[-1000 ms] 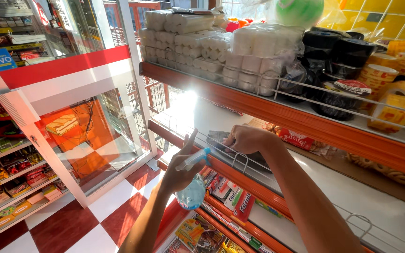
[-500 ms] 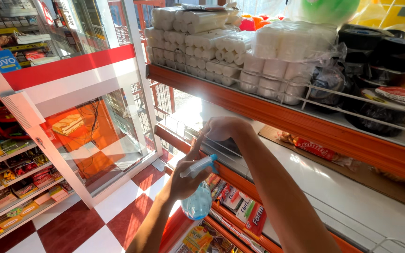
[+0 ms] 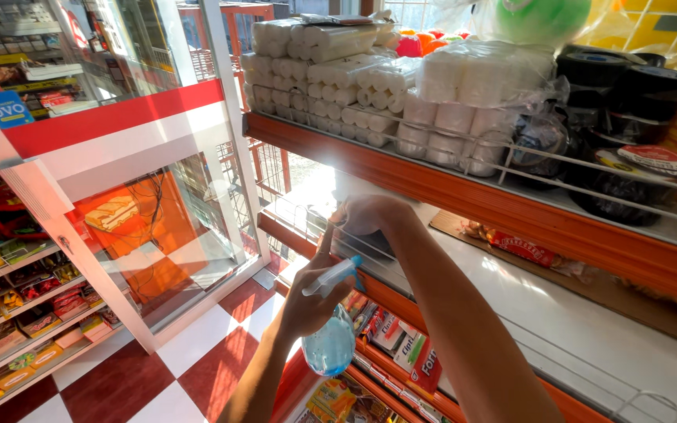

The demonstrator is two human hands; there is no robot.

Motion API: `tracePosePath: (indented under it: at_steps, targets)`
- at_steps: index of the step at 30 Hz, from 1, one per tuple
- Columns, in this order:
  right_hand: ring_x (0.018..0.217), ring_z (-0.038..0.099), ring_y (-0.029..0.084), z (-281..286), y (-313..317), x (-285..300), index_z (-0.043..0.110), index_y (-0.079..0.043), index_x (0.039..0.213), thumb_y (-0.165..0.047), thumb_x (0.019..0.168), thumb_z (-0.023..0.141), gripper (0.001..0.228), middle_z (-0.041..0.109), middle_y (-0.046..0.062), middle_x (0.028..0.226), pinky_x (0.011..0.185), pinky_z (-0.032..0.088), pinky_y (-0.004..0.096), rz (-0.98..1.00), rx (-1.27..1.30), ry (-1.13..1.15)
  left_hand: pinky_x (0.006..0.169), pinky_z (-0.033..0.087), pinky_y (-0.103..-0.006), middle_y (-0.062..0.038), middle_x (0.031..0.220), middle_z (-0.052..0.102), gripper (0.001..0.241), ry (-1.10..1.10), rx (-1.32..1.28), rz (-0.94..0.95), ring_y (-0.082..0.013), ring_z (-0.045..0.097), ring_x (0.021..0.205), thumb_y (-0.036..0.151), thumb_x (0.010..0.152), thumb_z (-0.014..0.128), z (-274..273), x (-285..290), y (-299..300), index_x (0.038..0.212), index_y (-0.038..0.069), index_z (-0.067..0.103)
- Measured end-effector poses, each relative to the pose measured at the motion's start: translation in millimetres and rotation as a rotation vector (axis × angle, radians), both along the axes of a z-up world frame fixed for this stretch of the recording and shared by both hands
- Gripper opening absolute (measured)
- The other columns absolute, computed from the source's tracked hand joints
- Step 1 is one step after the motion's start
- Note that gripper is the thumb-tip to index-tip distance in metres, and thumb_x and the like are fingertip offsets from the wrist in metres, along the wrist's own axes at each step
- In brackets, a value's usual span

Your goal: The person scans bread and snack packages with a handheld scanner, places the items on shelves, and then cleans a shelf surface using a spray bottle and a cloth.

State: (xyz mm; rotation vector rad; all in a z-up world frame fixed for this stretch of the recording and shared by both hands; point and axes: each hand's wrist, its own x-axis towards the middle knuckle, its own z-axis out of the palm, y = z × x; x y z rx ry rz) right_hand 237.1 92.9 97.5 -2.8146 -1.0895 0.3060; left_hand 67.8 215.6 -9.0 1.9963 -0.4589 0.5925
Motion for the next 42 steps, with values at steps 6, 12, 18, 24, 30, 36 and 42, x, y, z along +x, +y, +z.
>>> tracePosePath:
  at_steps: [6,12,18,24,30,36,42]
  targets:
    - [0.134,0.055,0.024,14,-63,-34,0.06,-0.024,0.141,-0.045,0.086,0.079,0.062,0.058,0.001,0.148,0.111,0.042,0.038,-0.062,-0.062,0.029,0.083,0.054,-0.0403,-0.031,0.158,0.036,0.028,-0.244,0.02,-0.004,-0.0327,0.07,0.108,0.023,0.099,0.066,16,-18,-13,0.093,-0.003,0.076]
    - [0.131,0.061,0.022,6,-161,-59,0.06,-0.03,0.141,-0.037,0.084,0.077,0.06,0.059,-0.001,0.148,0.11,0.045,0.034,-0.138,-0.006,0.095,0.077,0.058,-0.0408,-0.016,0.094,0.078,0.022,0.217,-0.13,0.1,-0.0286,0.075,0.083,0.022,0.095,0.066,11,-29,-27,0.112,0.009,0.072]
    - [0.128,0.059,0.023,4,-187,-75,0.064,-0.033,0.139,-0.04,0.084,0.079,0.058,0.064,0.007,0.139,0.109,0.044,0.034,-0.144,0.032,0.052,0.078,0.062,-0.038,-0.008,0.104,0.075,0.018,0.037,0.537,0.136,-0.0199,0.076,0.083,0.02,0.094,0.06,-5,3,-3,0.105,0.014,0.074]
    - [0.123,0.067,0.021,6,-186,-73,0.065,-0.03,0.138,-0.039,0.081,0.08,0.06,0.069,0.006,0.137,0.107,0.047,0.033,-0.175,0.071,0.133,0.088,0.054,-0.0479,-0.017,0.102,0.073,0.028,0.411,0.209,0.435,-0.034,0.07,0.096,0.032,0.086,0.064,14,0,-9,0.096,0.008,0.074]
    - [0.127,0.064,0.019,-1,-190,-69,0.063,-0.028,0.139,-0.039,0.081,0.079,0.06,0.065,0.003,0.143,0.11,0.043,0.03,-0.156,0.109,0.159,0.081,0.056,-0.0515,-0.021,0.093,0.075,0.026,0.383,0.135,0.441,-0.038,0.072,0.087,0.029,0.088,0.06,15,2,-14,0.091,0.004,0.068]
    - [0.125,0.067,0.019,4,-184,-76,0.062,-0.028,0.141,-0.038,0.084,0.077,0.06,0.068,0.004,0.14,0.111,0.045,0.031,-0.208,0.063,0.148,0.076,0.062,-0.0479,-0.017,0.087,0.066,0.024,0.235,0.239,0.296,-0.0349,0.076,0.075,0.018,0.093,0.053,7,6,-3,0.082,-0.002,0.058]
    - [0.134,0.059,0.015,-2,-182,-72,0.065,-0.024,0.137,-0.031,0.087,0.074,0.051,0.059,-0.005,0.148,0.116,0.04,0.028,-0.033,0.096,0.109,0.083,0.056,-0.0526,-0.021,0.084,0.069,0.018,0.401,0.063,0.451,-0.0376,0.07,0.081,0.018,0.089,0.061,12,1,-6,0.088,0.0,0.063]
